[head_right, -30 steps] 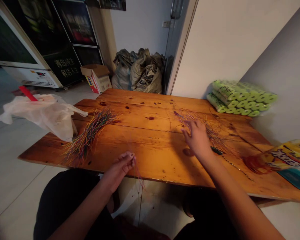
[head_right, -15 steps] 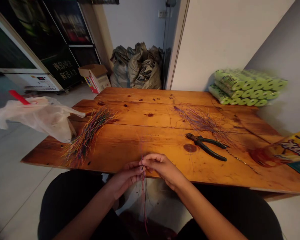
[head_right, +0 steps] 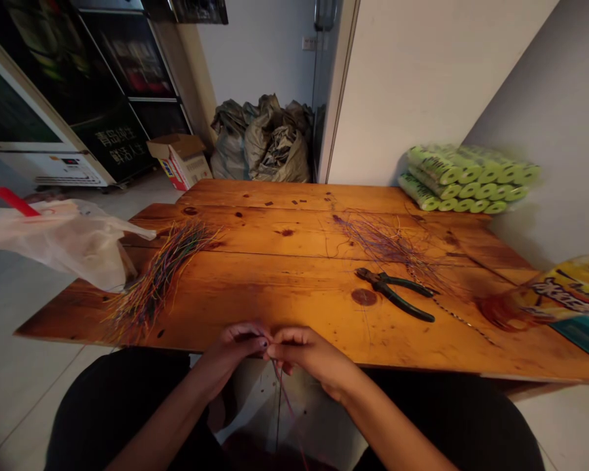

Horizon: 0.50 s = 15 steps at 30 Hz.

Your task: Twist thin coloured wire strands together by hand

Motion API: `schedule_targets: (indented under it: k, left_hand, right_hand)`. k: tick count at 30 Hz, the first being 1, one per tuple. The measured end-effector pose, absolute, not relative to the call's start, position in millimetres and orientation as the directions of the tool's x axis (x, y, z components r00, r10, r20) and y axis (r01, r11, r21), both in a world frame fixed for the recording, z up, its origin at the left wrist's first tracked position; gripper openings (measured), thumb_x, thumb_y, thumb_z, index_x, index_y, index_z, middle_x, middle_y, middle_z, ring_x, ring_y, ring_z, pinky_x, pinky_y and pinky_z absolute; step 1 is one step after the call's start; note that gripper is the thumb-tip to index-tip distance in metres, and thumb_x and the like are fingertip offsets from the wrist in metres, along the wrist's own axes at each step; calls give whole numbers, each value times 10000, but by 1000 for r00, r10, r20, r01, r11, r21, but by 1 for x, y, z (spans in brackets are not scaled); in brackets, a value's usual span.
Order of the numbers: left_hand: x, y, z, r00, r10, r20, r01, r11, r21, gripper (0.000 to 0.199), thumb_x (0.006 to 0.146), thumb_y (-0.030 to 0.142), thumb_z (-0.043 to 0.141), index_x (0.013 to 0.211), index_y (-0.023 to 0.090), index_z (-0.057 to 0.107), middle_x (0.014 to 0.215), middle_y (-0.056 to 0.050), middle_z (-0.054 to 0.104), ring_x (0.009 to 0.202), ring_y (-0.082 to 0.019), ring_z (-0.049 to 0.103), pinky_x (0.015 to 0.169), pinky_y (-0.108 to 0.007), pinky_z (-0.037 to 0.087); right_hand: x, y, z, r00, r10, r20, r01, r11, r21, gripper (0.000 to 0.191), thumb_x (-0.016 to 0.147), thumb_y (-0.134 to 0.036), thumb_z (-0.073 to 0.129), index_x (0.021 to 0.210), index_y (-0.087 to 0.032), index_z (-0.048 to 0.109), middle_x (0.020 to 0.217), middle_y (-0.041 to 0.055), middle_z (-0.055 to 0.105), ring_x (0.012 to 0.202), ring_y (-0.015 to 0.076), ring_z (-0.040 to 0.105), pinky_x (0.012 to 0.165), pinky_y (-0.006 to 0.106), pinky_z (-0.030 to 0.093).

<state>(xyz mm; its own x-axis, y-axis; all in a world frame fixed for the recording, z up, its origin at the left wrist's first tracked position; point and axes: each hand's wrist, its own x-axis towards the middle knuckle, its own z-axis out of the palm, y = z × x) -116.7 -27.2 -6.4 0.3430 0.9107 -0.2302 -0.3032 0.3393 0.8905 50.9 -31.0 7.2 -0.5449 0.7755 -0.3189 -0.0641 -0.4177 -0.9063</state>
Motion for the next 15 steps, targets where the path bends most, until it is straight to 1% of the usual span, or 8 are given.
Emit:
schedule_targets:
  k: [3,5,10,15]
  left_hand:
    - [-113,-26,-8,262,926,-273,-367,357,859,139,579,256,761,597,143,683,610,-12,625,535,-88,536,567,-218,434]
    - [-113,-25,-9,235,924,-301,-421,376,826,176,553,269,779,579,134,669,600,-6,618,514,-68,512,544,-195,422]
    - [-119,-21,-12,141,928,-345,-543,364,757,191,560,261,787,651,135,675,643,6,615,552,-49,521,559,-154,434]
    - [-126,-15,-14,36,945,-325,-596,282,752,168,571,232,778,659,133,675,649,19,609,580,-43,534,592,-132,453]
  right_hand:
    - [47,-33,7,-540,793,-282,-138,-413,-900,192,764,-348,624,708,-165,612,712,0,594,645,93,487,605,233,337]
    - [44,-35,7,-544,797,-260,-168,-408,-897,202,776,-348,612,711,-158,597,709,9,602,672,102,505,632,238,344]
    - [41,-41,10,-554,778,-295,-213,-475,-854,201,753,-336,637,704,-152,573,686,1,586,678,101,523,663,237,354]
    - [39,-44,10,-541,783,-305,-214,-479,-851,219,737,-352,649,690,-149,582,673,-1,572,662,96,513,646,231,354]
